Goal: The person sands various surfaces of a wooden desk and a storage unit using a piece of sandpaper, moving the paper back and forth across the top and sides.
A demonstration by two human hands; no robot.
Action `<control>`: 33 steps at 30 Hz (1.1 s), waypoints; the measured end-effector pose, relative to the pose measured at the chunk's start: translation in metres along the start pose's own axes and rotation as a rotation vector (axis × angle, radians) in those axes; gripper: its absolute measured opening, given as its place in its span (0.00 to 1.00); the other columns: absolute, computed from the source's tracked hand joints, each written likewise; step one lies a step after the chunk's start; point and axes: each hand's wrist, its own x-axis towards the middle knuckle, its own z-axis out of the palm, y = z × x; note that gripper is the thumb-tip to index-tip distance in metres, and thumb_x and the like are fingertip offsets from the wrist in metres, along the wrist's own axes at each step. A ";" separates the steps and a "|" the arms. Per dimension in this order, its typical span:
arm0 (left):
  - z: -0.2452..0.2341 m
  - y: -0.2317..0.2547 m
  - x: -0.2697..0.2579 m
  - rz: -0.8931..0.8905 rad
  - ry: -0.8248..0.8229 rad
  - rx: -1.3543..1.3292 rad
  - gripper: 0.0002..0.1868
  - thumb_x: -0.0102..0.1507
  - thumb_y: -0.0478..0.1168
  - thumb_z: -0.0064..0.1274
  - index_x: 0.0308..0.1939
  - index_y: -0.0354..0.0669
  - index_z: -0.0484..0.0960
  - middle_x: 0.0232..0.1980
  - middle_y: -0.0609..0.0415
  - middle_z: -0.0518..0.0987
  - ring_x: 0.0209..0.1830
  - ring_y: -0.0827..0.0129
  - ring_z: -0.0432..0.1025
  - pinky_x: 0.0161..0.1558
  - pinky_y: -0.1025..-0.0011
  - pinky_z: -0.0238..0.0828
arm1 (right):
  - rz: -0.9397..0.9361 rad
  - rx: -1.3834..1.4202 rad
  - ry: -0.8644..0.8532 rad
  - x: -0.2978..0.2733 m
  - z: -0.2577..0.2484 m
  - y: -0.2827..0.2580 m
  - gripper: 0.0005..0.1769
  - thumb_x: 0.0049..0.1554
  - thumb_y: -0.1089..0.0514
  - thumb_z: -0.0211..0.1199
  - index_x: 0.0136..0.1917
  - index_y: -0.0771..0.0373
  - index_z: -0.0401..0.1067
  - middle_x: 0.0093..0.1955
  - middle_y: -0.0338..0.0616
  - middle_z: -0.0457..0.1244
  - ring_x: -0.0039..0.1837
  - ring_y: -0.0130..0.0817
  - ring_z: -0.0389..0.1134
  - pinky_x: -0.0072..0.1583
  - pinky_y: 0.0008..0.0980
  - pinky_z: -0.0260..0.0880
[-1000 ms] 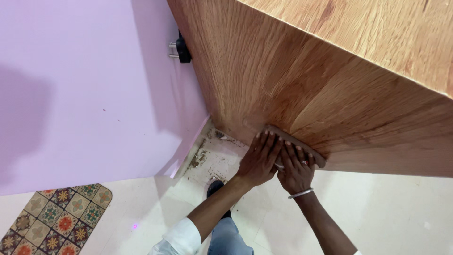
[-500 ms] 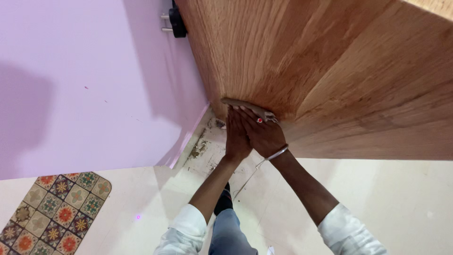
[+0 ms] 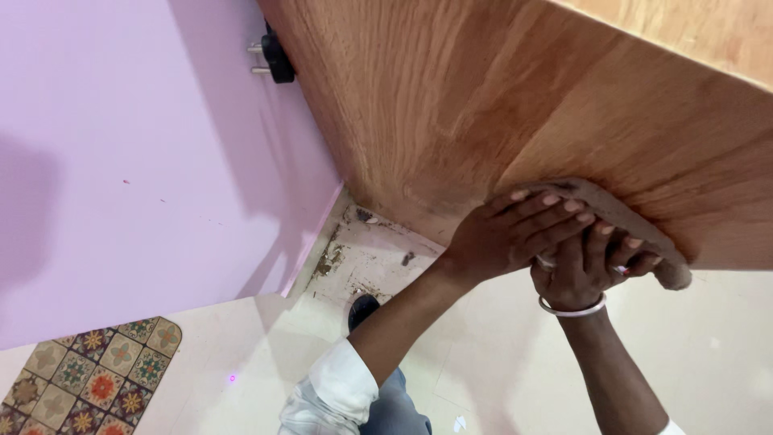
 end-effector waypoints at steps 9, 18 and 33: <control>0.009 -0.139 -0.121 -0.621 -0.231 0.022 0.37 0.65 0.40 0.51 0.72 0.19 0.59 0.78 0.20 0.53 0.84 0.33 0.43 0.84 0.43 0.35 | -0.338 0.076 -0.190 0.094 0.070 -0.163 0.22 0.70 0.49 0.50 0.73 0.44 0.75 0.81 0.23 0.57 0.84 0.23 0.47 0.85 0.36 0.27; 0.023 -0.157 -0.194 -0.752 -0.226 0.006 0.44 0.68 0.42 0.51 0.77 0.15 0.47 0.82 0.22 0.45 0.86 0.34 0.39 0.85 0.49 0.35 | -0.368 0.380 -0.590 0.059 0.126 -0.235 0.27 0.62 0.55 0.55 0.75 0.54 0.67 0.81 0.29 0.56 0.72 0.18 0.62 0.59 0.33 0.75; 0.013 0.028 -0.083 -0.217 -0.497 -0.380 0.50 0.61 0.57 0.58 0.80 0.37 0.55 0.83 0.35 0.55 0.85 0.44 0.46 0.84 0.52 0.40 | -0.052 0.225 -0.491 -0.077 -0.003 -0.020 0.31 0.62 0.49 0.55 0.76 0.56 0.70 0.82 0.38 0.54 0.85 0.36 0.44 0.81 0.48 0.30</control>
